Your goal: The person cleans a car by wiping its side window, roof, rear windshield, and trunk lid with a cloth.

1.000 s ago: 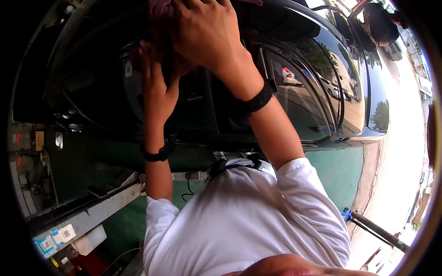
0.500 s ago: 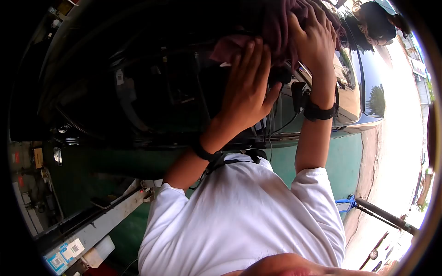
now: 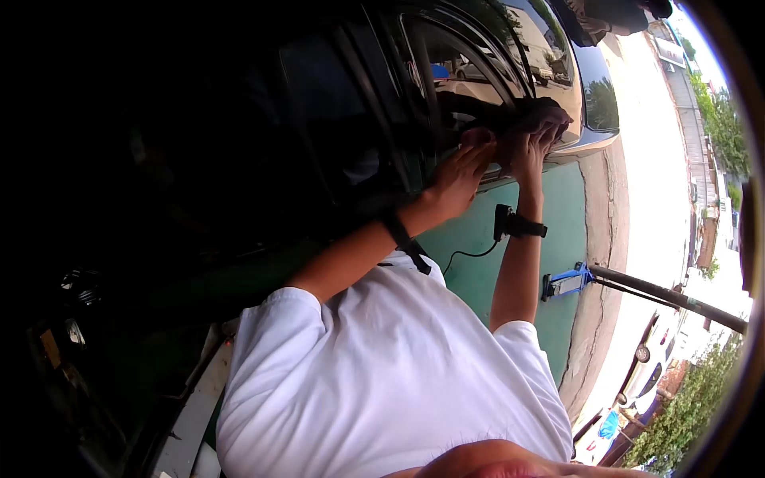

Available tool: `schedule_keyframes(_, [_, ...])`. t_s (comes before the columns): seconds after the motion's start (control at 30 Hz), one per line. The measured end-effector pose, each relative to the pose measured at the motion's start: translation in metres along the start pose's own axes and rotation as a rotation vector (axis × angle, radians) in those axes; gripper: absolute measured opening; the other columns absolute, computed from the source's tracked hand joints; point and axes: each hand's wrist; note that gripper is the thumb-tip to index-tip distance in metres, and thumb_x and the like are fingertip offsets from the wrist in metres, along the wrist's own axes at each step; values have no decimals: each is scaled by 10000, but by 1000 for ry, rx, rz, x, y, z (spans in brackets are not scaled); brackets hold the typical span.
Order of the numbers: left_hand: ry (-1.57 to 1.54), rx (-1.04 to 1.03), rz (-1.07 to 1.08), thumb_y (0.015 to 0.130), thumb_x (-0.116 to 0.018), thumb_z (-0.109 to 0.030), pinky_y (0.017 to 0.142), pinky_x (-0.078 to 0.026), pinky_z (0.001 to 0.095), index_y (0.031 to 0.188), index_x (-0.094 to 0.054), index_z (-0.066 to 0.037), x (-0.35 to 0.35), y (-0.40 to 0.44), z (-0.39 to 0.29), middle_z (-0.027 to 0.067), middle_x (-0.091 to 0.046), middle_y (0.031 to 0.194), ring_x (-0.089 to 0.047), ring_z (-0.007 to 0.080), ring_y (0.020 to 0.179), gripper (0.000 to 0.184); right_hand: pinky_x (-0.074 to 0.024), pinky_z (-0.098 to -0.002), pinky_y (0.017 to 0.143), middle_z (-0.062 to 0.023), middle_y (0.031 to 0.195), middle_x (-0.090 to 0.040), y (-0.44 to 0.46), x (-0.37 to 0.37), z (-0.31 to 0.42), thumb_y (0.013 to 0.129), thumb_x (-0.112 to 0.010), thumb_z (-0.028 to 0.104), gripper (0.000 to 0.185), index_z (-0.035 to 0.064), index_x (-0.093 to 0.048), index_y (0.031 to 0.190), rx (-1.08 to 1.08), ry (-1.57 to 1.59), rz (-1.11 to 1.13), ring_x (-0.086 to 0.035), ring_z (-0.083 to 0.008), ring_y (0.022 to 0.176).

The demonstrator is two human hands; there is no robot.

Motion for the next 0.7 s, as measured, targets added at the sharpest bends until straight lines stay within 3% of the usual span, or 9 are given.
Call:
schedule_keyframes(0.07, [-17,9,20,776,-694,-136,1206,-278,429,1435,-471,64,-26,-17,2,206,-423,1536,-371,313,1451,723,-145,-582,1213,-413,1554,-246,-27,-10,-18,988,-489,216,628,-49,-287,1519,-92,-14,38,-162,-549,1482])
schedule_keyframes(0.13, [-104,23,7,758,-680,-104,1205,-285,433,1435,-468,65,-41,-31,4,214,-425,1532,-380,328,1443,729,-222,-616,1168,-451,1419,-392,-45,-14,-27,941,-543,203,472,-83,-452,1305,261,-545,347,-395,-568,1335])
schedule_keyframes(0.23, [-261,70,71,745,-664,-58,1196,-310,441,1450,-444,60,-50,-54,1,236,-428,1521,-402,366,1423,749,-328,-621,1094,-412,1342,-474,-56,-1,-3,950,-479,104,358,-56,-451,1269,14,-354,720,-463,-566,1185])
schedule_keyframes(0.37, [-609,247,248,814,-680,-71,1174,-352,447,1493,-382,28,-29,-79,4,277,-437,1494,-441,407,1386,748,-457,-617,911,-373,1189,-564,-95,-26,4,912,-499,54,287,-38,-507,1184,31,-370,472,-554,-533,1005])
schedule_keyframes(0.43, [-572,330,220,831,-705,-128,1096,-424,460,1469,-415,8,-56,-116,16,279,-512,1423,-519,412,1304,714,-544,-530,586,-276,992,-571,-112,-36,18,871,-548,96,169,6,-569,1013,111,-299,309,-652,-446,799])
schedule_keyframes(0.5, [-519,424,188,847,-730,-185,1019,-496,472,1445,-448,-11,-50,-134,23,281,-586,1351,-596,418,1223,683,-553,-522,588,-276,1018,-566,-122,-36,36,883,-541,97,177,8,-575,1031,138,-246,354,-652,-434,749])
schedule_keyframes(0.6, [-781,686,465,942,-715,-199,963,-534,379,1428,-447,2,-14,-142,18,181,-639,1301,-668,260,1138,590,-561,-492,637,-268,1001,-623,-119,-37,51,939,-529,129,226,-13,-604,1098,96,7,395,-653,-442,713])
schedule_keyframes(0.67, [-1075,602,70,945,-730,-185,824,-560,298,1330,-509,-8,-16,-149,18,85,-705,1125,-700,157,974,479,-539,-429,632,-215,868,-681,-95,-6,86,962,-569,176,251,-28,-613,1101,-111,468,408,-686,-340,688])
schedule_keyframes(0.7, [-1063,616,69,945,-730,-185,824,-560,298,1330,-509,-8,-8,-148,13,85,-705,1125,-700,157,974,479,-525,-399,628,-189,804,-679,-79,11,109,961,-594,194,256,-29,-617,1083,-98,608,438,-675,-264,678])
Point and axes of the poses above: each hand's wrist, its own y-axis towards the middle knuckle, its own x-axis out of the back of the hand, z = x × y
